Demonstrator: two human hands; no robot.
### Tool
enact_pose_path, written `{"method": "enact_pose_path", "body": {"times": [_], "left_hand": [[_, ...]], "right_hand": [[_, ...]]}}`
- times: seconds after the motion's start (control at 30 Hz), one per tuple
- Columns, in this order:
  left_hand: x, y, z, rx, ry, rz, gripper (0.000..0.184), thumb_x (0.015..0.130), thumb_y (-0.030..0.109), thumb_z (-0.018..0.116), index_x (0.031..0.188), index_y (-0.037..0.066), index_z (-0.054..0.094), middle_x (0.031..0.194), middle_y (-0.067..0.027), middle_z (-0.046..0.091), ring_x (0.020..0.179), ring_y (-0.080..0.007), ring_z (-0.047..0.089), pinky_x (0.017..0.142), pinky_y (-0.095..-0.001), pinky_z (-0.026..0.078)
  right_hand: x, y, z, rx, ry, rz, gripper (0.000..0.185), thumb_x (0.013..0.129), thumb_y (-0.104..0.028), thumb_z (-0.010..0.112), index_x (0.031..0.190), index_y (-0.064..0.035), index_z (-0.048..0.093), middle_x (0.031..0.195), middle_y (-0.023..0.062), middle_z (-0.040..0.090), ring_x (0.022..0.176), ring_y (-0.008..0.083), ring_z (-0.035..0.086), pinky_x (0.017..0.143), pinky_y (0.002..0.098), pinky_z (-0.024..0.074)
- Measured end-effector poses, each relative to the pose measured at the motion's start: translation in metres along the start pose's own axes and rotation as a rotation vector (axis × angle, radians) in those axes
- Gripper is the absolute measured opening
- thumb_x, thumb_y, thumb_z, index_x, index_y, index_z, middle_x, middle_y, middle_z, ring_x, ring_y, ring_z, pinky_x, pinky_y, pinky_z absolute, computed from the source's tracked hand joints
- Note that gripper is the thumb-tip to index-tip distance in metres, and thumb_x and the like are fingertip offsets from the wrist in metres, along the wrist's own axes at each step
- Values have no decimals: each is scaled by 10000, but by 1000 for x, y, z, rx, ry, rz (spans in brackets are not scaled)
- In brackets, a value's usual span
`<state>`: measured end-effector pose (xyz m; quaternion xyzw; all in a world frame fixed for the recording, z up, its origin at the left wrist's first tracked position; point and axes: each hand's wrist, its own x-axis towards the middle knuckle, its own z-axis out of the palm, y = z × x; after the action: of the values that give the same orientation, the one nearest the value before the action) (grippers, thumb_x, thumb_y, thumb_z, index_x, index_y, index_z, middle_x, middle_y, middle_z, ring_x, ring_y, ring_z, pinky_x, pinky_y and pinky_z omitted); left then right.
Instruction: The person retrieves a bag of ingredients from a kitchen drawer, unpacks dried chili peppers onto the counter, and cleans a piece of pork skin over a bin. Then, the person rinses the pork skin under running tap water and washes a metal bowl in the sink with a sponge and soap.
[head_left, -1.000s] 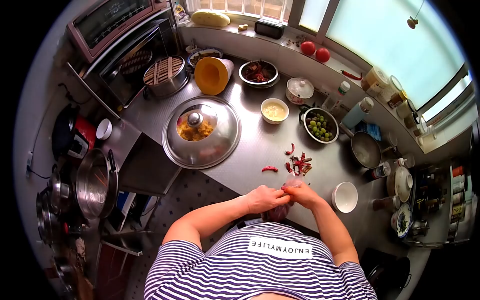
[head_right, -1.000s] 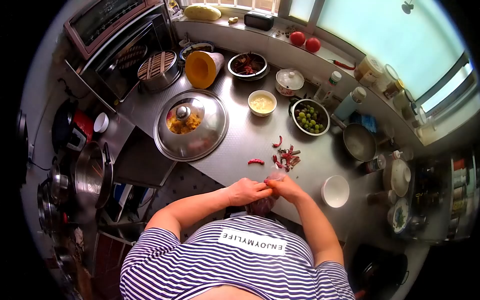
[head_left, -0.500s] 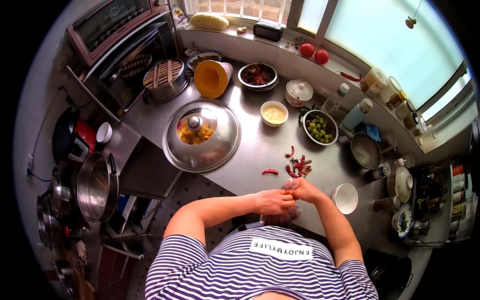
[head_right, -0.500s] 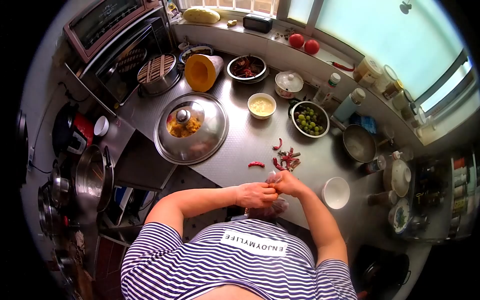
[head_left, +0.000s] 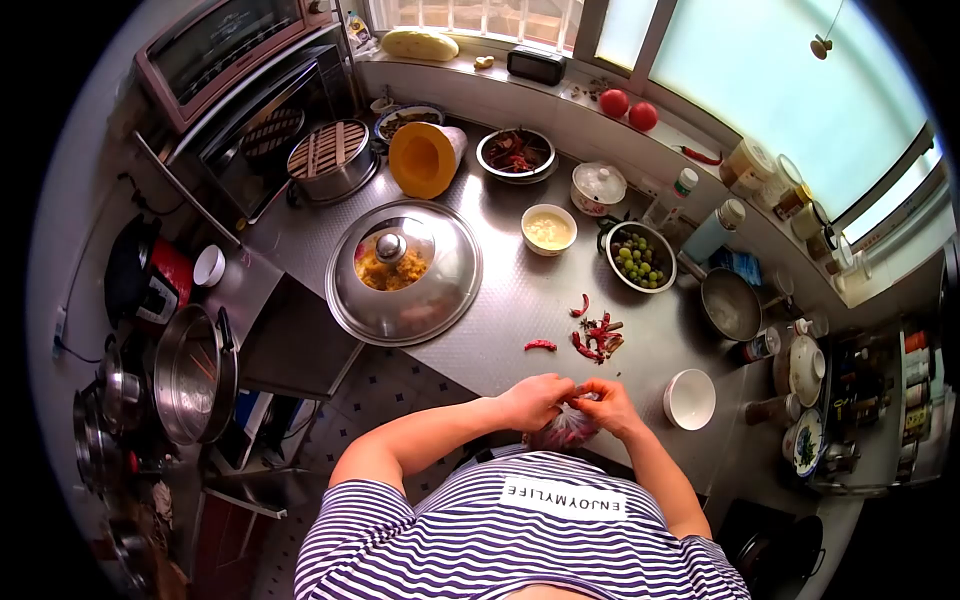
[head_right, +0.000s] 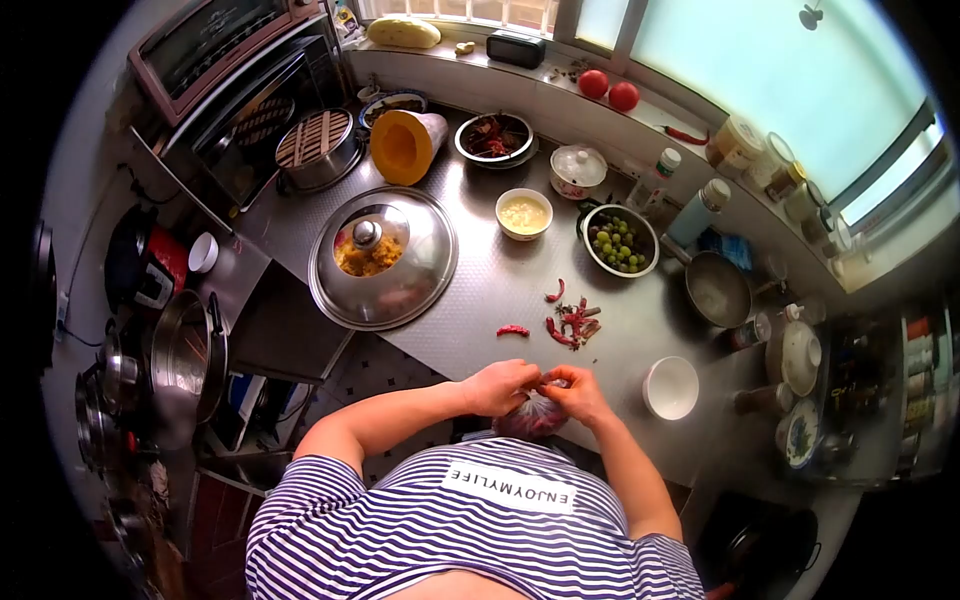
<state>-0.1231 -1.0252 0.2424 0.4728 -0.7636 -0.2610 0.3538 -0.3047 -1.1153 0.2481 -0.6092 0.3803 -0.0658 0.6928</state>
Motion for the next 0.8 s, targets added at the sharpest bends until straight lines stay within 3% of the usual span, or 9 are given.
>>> {"method": "enact_pose_path", "body": {"times": [0.07,0.1,0.17,0.2,0.33,0.47,0.53,0.63,0.8], "left_hand": [[2,-2,-1,-205,-64,-254,277,657,-9,593,918,3,501,779,-128,566,740,-294,558,649,-331,462],[5,-4,-4,-205,-67,-254,277,657,-9,593,918,3,501,779,-128,566,740,-294,558,649,-331,462],[10,-9,-12,-465,-248,-458,248,680,42,598,904,-5,503,765,-101,585,692,-220,561,631,-336,455],[12,-10,-13,-561,-271,-483,222,706,38,610,902,-1,515,736,-32,537,695,-123,509,614,-279,427],[18,-17,-8,-697,-307,-647,185,716,34,603,887,7,540,756,-25,534,666,-106,496,583,-239,400],[15,-25,-4,-931,-292,-807,175,730,37,585,899,10,547,754,-27,531,654,-114,507,576,-241,409],[13,-19,-13,-1049,-261,-852,166,743,38,565,906,13,550,746,-25,527,642,-118,518,564,-243,420],[7,-15,-28,-1091,-193,-830,168,759,16,550,927,2,555,756,-26,539,644,-113,530,550,-231,429],[-6,-1,-36,-1333,-111,-745,187,797,22,555,980,-14,537,858,-48,566,696,-110,541,612,-237,459]], "right_hand": [[-6,7,3,-19,51,-96,142,754,46,623,893,17,627,861,54,654,738,105,600,675,236,489],[-11,4,6,-17,53,-96,142,754,46,623,893,17,627,861,54,654,738,105,600,675,236,489],[-19,0,11,-295,93,-456,172,705,72,619,865,9,624,848,68,647,757,129,616,674,240,491],[-26,-13,16,-397,101,-548,190,665,78,618,841,7,615,849,91,630,757,177,630,670,256,498],[-33,-30,23,-592,136,-747,218,660,68,594,864,-8,604,856,124,592,762,284,589,647,306,495],[-40,-48,28,-549,126,-710,245,665,67,584,897,-10,602,866,122,586,765,272,593,664,303,488],[-44,-51,28,-446,71,-510,300,691,64,561,981,-9,585,907,110,592,813,217,608,698,285,489],[-37,-40,24,69,-44,-363,340,747,87,501,1079,23,534,1006,87,599,899,135,585,758,262,489],[-28,-43,30,29,28,-371,212,766,104,549,964,31,569,881,66,627,810,118,595,737,243,494]]}}
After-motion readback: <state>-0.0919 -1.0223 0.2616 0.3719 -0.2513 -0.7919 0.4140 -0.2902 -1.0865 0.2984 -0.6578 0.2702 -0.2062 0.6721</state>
